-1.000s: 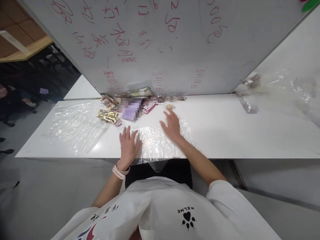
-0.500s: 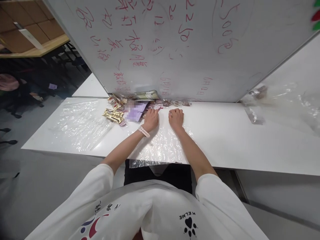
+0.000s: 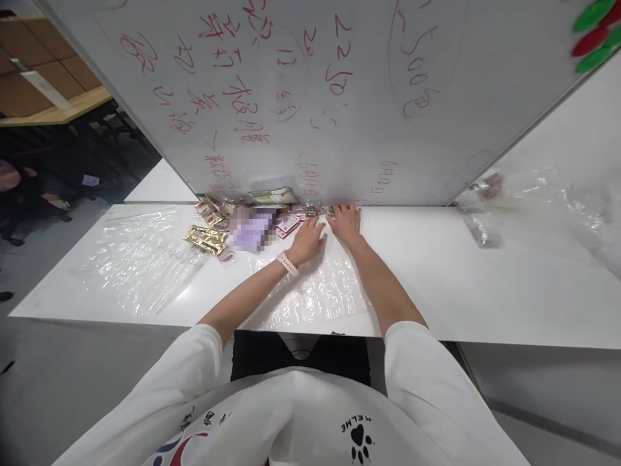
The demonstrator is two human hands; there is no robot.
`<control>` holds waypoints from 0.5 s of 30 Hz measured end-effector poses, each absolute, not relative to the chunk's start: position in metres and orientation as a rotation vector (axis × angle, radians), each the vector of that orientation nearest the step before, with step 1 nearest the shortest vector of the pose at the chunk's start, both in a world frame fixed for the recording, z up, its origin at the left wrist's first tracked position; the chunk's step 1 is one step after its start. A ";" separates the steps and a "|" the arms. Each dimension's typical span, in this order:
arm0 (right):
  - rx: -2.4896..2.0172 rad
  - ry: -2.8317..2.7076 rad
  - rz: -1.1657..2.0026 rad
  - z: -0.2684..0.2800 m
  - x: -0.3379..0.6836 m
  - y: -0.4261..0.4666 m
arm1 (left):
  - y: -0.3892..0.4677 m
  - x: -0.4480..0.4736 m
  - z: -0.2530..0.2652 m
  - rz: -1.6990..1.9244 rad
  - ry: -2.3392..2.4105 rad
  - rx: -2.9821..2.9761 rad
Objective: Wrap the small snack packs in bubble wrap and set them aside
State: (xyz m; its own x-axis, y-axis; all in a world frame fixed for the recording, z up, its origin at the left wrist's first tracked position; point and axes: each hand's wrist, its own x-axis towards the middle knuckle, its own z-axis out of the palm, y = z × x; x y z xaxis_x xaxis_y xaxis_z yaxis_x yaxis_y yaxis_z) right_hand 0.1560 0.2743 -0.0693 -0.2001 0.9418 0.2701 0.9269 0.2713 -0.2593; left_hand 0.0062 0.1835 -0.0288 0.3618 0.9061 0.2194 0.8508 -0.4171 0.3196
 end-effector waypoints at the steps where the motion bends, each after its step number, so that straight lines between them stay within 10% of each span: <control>1: -1.665 -2.225 0.063 -0.068 0.155 0.276 | 0.164 0.009 -0.031 0.540 1.524 2.475; 12: -1.585 -2.112 0.147 -0.019 0.175 0.234 | -0.030 -0.029 -0.058 0.347 1.188 2.591; 15: -1.382 -2.139 0.686 -0.001 0.174 0.176 | -0.030 -0.035 -0.061 0.638 1.152 2.476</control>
